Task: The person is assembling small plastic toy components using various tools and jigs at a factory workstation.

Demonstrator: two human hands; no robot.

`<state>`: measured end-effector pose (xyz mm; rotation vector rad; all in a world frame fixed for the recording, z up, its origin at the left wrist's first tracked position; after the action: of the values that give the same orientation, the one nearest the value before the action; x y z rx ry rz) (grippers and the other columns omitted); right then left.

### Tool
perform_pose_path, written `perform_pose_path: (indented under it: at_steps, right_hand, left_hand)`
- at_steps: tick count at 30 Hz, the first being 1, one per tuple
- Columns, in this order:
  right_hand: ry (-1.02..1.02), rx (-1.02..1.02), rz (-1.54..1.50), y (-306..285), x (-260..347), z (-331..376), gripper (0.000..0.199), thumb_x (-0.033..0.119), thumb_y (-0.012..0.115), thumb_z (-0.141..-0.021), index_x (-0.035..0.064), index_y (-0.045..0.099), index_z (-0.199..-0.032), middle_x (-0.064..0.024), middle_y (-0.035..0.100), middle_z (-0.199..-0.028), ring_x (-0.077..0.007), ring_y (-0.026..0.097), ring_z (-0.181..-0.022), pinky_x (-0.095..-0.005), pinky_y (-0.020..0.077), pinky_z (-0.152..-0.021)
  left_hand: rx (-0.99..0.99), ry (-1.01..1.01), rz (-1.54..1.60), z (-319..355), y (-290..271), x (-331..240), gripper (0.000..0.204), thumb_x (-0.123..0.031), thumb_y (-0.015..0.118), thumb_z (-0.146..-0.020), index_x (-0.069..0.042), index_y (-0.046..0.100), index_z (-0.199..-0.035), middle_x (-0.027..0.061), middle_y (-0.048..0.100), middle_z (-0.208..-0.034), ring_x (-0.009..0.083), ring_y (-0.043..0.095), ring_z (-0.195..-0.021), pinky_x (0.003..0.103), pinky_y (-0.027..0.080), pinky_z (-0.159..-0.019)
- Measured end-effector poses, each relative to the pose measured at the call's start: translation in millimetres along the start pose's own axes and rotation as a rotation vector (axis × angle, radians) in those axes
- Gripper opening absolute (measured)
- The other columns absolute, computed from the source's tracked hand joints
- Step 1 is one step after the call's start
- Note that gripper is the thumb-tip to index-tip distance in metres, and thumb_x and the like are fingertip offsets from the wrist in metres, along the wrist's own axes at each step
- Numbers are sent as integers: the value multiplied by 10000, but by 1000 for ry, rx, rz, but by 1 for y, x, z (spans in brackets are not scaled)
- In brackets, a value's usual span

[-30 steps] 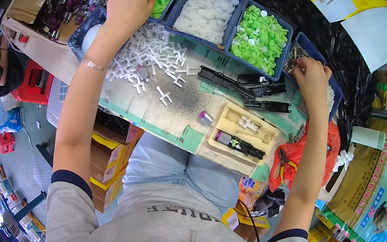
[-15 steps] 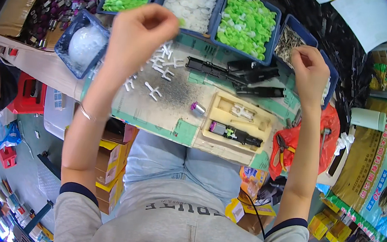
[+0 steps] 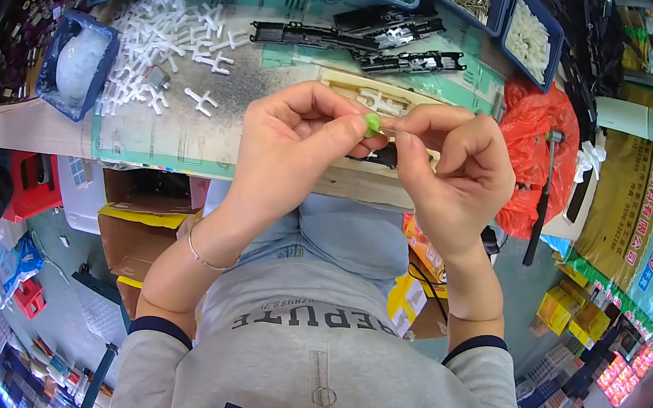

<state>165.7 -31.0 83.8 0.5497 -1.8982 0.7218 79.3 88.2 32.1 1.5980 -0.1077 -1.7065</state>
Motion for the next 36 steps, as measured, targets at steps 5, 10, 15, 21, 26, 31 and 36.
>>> perform_pose_path:
  at_steps: [5,10,15,21,26,31,36]
  right_hand:
    - [-270,143,414,8,18,2,272,-126,630,-770,49,424,-741,-150,633,-923,-163,633,-837,-278,518,-737]
    - [294,90,-175,1,-10,5,235,-47,650,-812,48,436,-793,-116,620,-934,-147,602,-875,-252,481,-775]
    - [662,122,-521,3,-22,17,172,-20,636,-838,3,516,-959,-102,599,-998,-152,599,-904,-256,483,-787]
    - [139,183,3,-5,7,20,217,-78,677,-738,-5,635,-938,-114,619,-947,-195,614,-895,-268,491,-745]
    - [-235,244,444,-1,28,14,259,-57,727,-647,39,645,-873,-87,615,-859,-215,564,-735,-300,428,-635]
    - [-200,239,504,-1,24,23,243,-40,722,-644,55,624,-846,-75,604,-824,-228,539,-706,-317,402,-610]
    - [-204,290,694,-9,11,22,211,-6,719,-661,63,619,-834,-60,589,-812,-235,528,-728,-327,398,-649]
  left_hand:
    - [-15,95,22,7,3,5,62,35,602,-853,51,602,-912,124,648,-928,161,653,-854,273,555,-740]
    - [-2,158,-97,20,8,0,117,43,650,-822,25,606,-930,110,650,-936,149,644,-859,279,552,-756]
    - [243,804,-900,26,19,-25,191,33,731,-727,-35,625,-872,132,668,-920,222,668,-839,273,537,-703]
    - [297,601,-539,22,7,-15,190,43,730,-736,-18,587,-845,162,668,-1031,213,675,-847,294,562,-712]
    - [285,464,-297,26,7,-13,253,52,708,-771,16,544,-961,179,657,-1051,205,664,-927,308,564,-793]
    - [313,377,-272,28,9,-8,343,38,709,-779,24,530,-1071,174,645,-1084,193,662,-942,300,559,-816]
    - [217,481,-840,32,9,-10,506,51,747,-712,-6,534,-1167,129,632,-1086,231,641,-978,304,536,-807]
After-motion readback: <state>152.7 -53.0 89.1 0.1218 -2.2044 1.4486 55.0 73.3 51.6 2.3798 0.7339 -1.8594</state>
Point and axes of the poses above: each hand's wrist, its own z-axis away from the middle knuckle, its own y-axis out of the palm, x = y × z, the point moved 5 cm from there along -z, towards the middle knuckle
